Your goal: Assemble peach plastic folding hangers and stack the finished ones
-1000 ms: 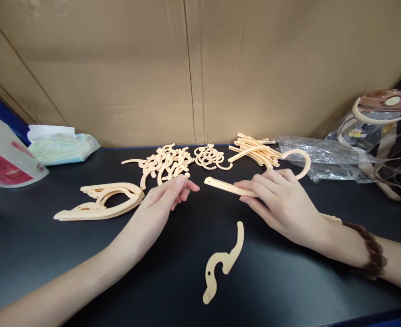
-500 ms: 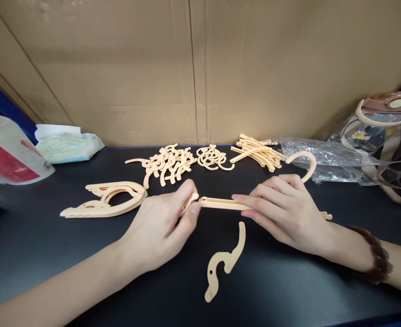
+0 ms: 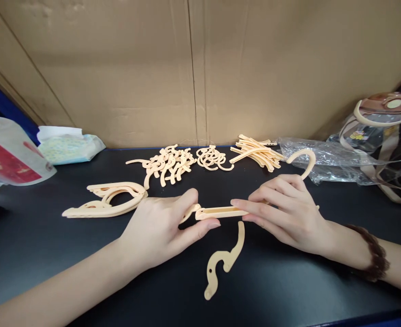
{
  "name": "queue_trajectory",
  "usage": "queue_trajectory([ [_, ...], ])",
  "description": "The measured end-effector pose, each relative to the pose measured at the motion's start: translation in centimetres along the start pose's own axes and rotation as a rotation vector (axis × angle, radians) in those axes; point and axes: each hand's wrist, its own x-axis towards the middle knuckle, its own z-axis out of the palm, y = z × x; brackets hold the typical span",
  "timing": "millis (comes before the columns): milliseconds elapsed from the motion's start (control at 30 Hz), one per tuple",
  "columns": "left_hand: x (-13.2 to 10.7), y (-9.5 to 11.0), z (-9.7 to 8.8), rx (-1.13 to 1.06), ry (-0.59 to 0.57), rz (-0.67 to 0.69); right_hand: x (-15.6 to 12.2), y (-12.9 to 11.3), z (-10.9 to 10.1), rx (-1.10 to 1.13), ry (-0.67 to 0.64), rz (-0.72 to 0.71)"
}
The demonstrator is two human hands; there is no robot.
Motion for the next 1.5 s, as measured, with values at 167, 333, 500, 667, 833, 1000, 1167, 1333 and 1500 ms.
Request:
queue_trajectory([
  [167, -0.07, -0.18, 0.15, -0.040, 0.009, -0.006, -0.04, -0.02, 0.05, 0.007, -0.008, -0.007],
  [333, -0.22, -0.10, 0.26, -0.074, 0.009, -0.003, 0.01, 0.09, 0.06, 0.021, -0.001, -0.017],
  [500, 0.03, -0.13, 0.18, -0.076, 0.036, -0.013, 0.03, 0.15, 0.05, 0.028, -0.002, -0.019],
  [667, 0.31, -0.08, -0.13, 0.004, 0.031, 0.045, 0.05, 0.12, -0.02, 0.029, -0.002, -0.022],
  [833, 0.43, 0.04, -0.17, -0.051, 0.033, 0.031, 0.02, 0.13, -0.01, 0.024, -0.003, -0.015],
  [1000, 0.63, 0.23, -0.35, -0.086, 0.013, 0.042, -0.07, 0.13, 0.05, 0.026, -0.005, -0.015],
  [1167, 0.61, 0.12, -0.24, -0.076, 0.019, 0.039, -0.09, 0.17, 0.06, 0.042, -0.014, -0.009],
  [1333, 0.50, 0.01, -0.34, -0.064, 0.006, 0.031, -0.09, 0.18, 0.02, 0.049, -0.011, -0.012],
  [1500, 0.37, 0.13, -0.39, -0.166, -0.038, -0.012, -0.02, 0.14, -0.07, 0.061, -0.024, -0.016],
])
